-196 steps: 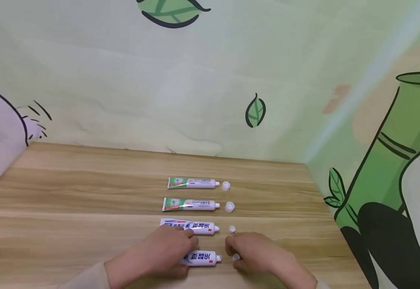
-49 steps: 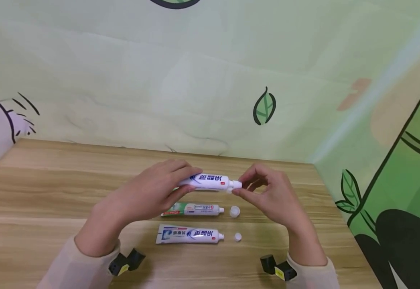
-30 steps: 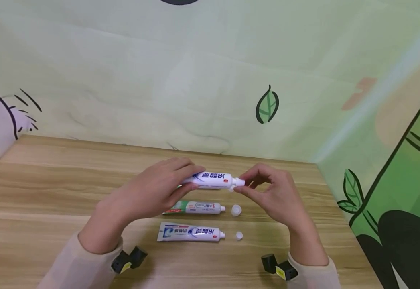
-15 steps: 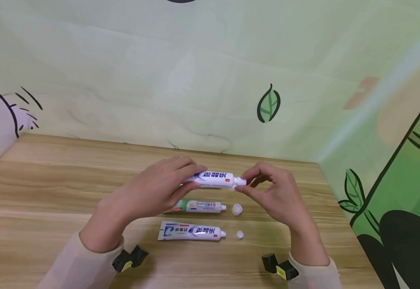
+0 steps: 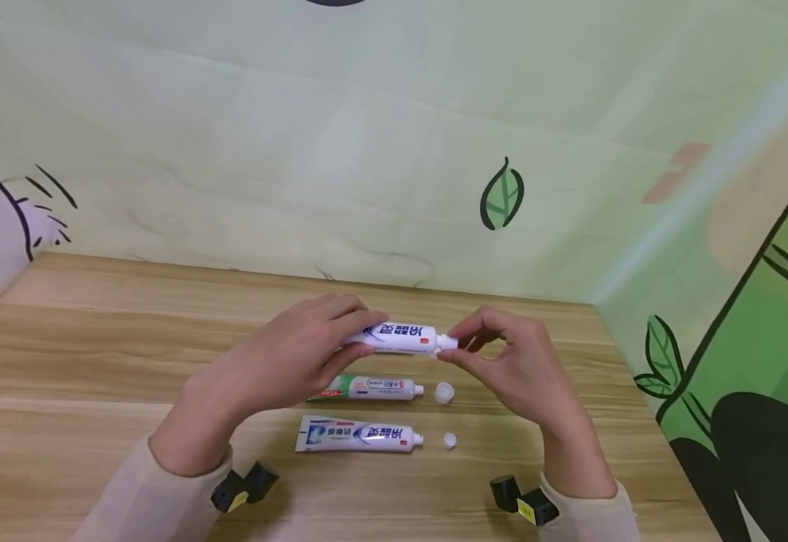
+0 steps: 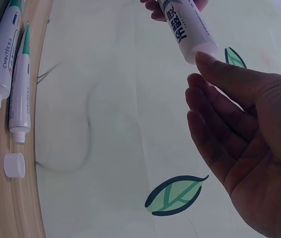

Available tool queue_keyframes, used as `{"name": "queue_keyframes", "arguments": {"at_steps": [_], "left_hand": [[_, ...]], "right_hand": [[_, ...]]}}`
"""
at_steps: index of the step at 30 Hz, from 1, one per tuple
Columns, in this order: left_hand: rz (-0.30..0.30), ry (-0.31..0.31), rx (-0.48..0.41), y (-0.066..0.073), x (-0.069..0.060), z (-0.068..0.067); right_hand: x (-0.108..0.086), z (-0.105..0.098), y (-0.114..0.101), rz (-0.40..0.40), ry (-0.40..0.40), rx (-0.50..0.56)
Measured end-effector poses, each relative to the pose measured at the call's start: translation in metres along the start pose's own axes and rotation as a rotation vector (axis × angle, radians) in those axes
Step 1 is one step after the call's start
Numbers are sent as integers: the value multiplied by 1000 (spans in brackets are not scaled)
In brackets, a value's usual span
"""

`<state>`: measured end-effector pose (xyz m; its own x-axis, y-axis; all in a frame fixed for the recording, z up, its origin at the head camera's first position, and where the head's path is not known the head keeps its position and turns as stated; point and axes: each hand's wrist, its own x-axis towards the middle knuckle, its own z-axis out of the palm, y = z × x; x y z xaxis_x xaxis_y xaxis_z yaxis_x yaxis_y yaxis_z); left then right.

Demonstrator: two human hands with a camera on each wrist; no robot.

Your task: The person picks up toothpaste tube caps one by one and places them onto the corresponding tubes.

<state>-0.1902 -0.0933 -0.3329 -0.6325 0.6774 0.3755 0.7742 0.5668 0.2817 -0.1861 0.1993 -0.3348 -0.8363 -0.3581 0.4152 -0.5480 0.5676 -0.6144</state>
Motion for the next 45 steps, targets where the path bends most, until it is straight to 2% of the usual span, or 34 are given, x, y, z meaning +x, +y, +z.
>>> {"name": "queue_keyframes", "arguments": {"at_steps": [14, 28, 37, 41, 45], "left_hand": [[-5, -3, 13, 0, 5, 1], [28, 23, 31, -2, 11, 3], [8, 9, 16, -4, 9, 4], [-21, -1, 12, -4, 6, 4], [-8, 16, 15, -4, 5, 4]], "right_hand": [[2, -5, -1, 64, -35, -25], [3, -8, 1, 85, -101, -29], [3, -4, 5, 61, -109, 74], [2, 0, 5, 57, -114, 76], [2, 1, 4, 75, -133, 75]]}}
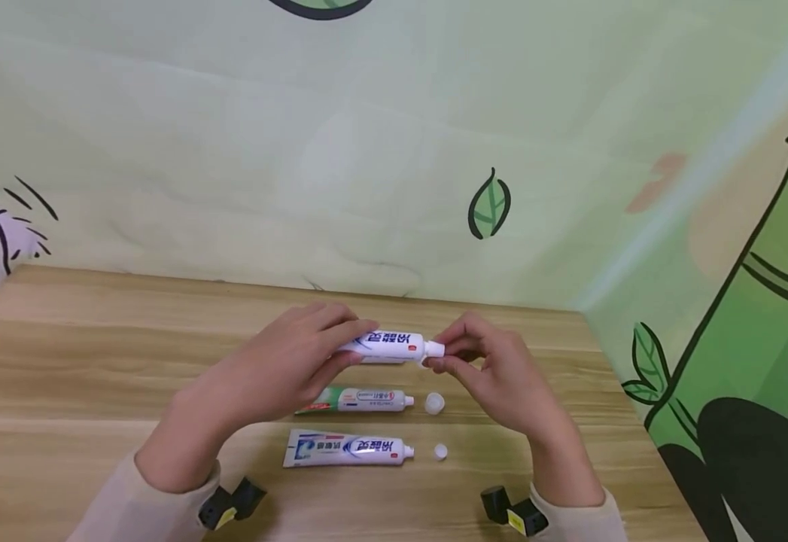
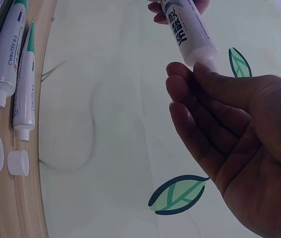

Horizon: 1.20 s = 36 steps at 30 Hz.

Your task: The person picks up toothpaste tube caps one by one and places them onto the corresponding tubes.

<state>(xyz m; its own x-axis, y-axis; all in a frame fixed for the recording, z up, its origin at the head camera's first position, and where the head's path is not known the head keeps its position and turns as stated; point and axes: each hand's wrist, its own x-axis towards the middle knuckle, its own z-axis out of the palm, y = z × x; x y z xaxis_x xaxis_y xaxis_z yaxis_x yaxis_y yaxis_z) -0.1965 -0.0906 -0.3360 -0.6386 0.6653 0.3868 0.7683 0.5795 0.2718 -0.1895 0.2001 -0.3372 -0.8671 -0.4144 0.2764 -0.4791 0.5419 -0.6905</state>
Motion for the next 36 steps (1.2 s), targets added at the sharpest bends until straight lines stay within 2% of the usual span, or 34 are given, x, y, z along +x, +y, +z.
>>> {"name": "queue_keyframes", "arguments": {"at_steps": [10, 16, 26, 36], "left_hand": [[-1, 6, 2, 0, 0, 3], [5, 40, 11, -1, -2, 2], [-6, 27, 2, 2, 1, 0], [10, 66, 2, 1, 2, 0]], "right_hand": [[-2, -3, 3, 22, -61, 23], [2, -1, 0, 23, -89, 14], [2, -2, 0, 15, -93, 15], [5, 3, 3, -3, -94, 27]]}}
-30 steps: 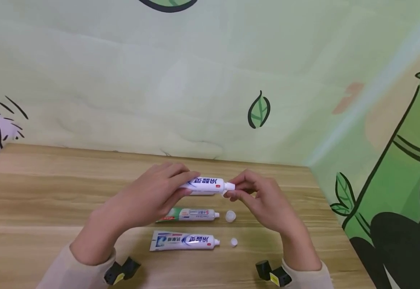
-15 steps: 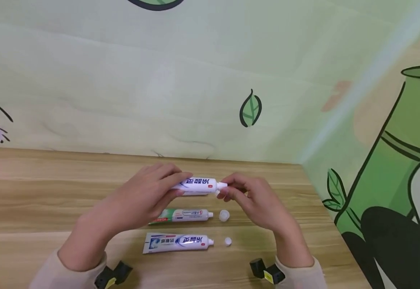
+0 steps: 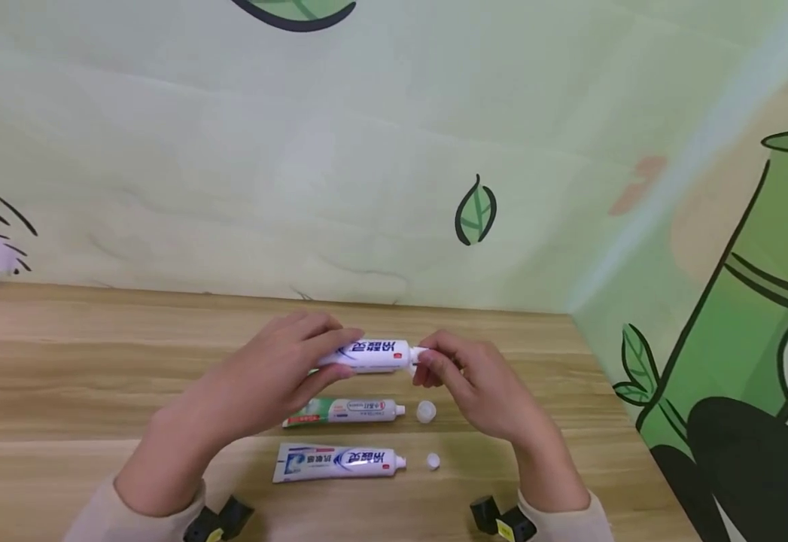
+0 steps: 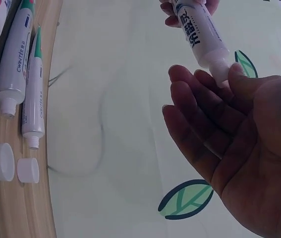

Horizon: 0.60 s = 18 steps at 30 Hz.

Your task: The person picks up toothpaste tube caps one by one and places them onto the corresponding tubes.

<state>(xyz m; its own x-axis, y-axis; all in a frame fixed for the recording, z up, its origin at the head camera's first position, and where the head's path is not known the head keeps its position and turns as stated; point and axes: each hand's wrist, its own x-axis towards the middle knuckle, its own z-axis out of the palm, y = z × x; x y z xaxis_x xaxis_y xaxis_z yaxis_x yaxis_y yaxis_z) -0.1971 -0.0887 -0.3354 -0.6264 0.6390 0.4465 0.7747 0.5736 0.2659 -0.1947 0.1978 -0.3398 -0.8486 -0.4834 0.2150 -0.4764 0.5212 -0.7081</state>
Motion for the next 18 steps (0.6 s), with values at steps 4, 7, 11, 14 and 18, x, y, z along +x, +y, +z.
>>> {"name": "queue_keyframes", "arguments": {"at_steps": [4, 7, 11, 14, 18], "left_hand": [[4, -1, 23, -1, -1, -2], [1, -1, 28, 0, -1, -2], [-14, -5, 19, -1, -3, -3], [-25, -10, 13, -2, -4, -4], [-26, -14, 5, -3, -3, -5]], "right_hand": [[2, 5, 1, -9, -12, 11], [2, 6, 1, -18, -8, 16], [3, 6, 1, 1, 4, 30], [3, 4, 1, 21, 31, 15], [2, 1, 0, 8, 84, -14]]}}
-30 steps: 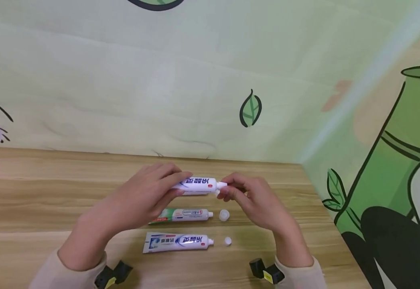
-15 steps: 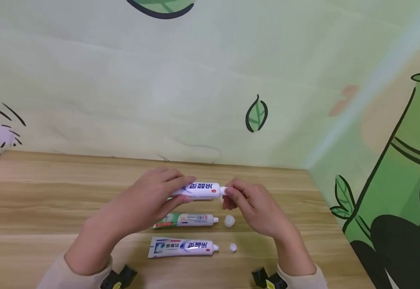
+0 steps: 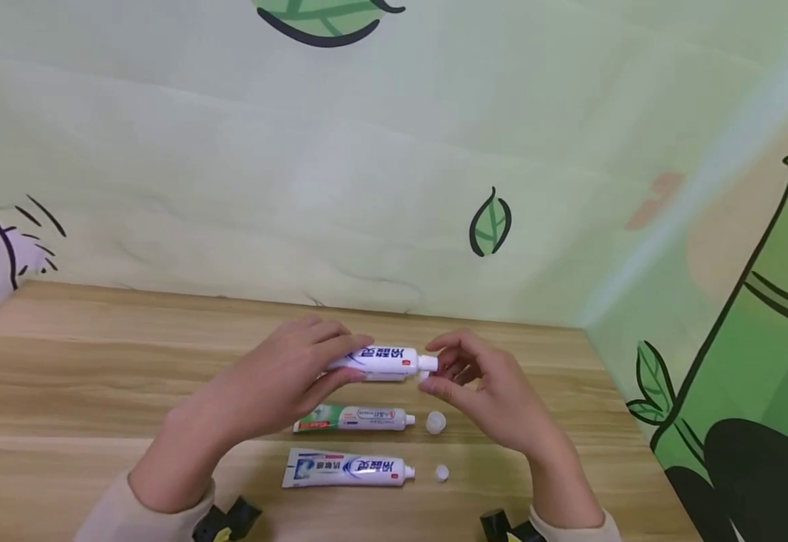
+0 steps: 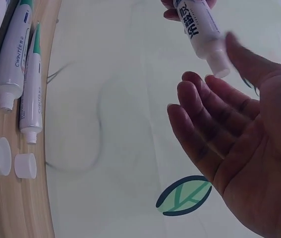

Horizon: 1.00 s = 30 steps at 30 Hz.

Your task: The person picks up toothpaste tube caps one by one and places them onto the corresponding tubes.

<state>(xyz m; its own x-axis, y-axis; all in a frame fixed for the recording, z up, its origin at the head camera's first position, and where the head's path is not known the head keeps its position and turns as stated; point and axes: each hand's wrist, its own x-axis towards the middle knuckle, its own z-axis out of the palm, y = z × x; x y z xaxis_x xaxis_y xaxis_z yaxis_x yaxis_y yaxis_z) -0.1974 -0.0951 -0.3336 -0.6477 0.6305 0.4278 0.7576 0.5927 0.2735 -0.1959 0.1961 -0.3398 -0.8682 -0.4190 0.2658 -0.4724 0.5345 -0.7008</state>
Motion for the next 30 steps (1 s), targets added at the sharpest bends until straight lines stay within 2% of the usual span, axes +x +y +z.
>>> {"name": "queue_keyframes", "arguments": {"at_steps": [7, 11, 17, 24, 30], "left_hand": [[5, 3, 6, -1, 1, 2], [2, -18, 3, 0, 1, 4], [11, -10, 4, 1, 1, 4], [10, -14, -11, 2, 1, 3], [27, 3, -3, 0, 0, 4]], "right_hand": [[0, 1, -4, -57, 53, -31], [-1, 2, -2, -56, 36, -37], [-1, 2, 1, -64, 8, -48], [-1, 2, 0, -39, -13, -26], [-3, -2, 1, -7, 1, -25]]}}
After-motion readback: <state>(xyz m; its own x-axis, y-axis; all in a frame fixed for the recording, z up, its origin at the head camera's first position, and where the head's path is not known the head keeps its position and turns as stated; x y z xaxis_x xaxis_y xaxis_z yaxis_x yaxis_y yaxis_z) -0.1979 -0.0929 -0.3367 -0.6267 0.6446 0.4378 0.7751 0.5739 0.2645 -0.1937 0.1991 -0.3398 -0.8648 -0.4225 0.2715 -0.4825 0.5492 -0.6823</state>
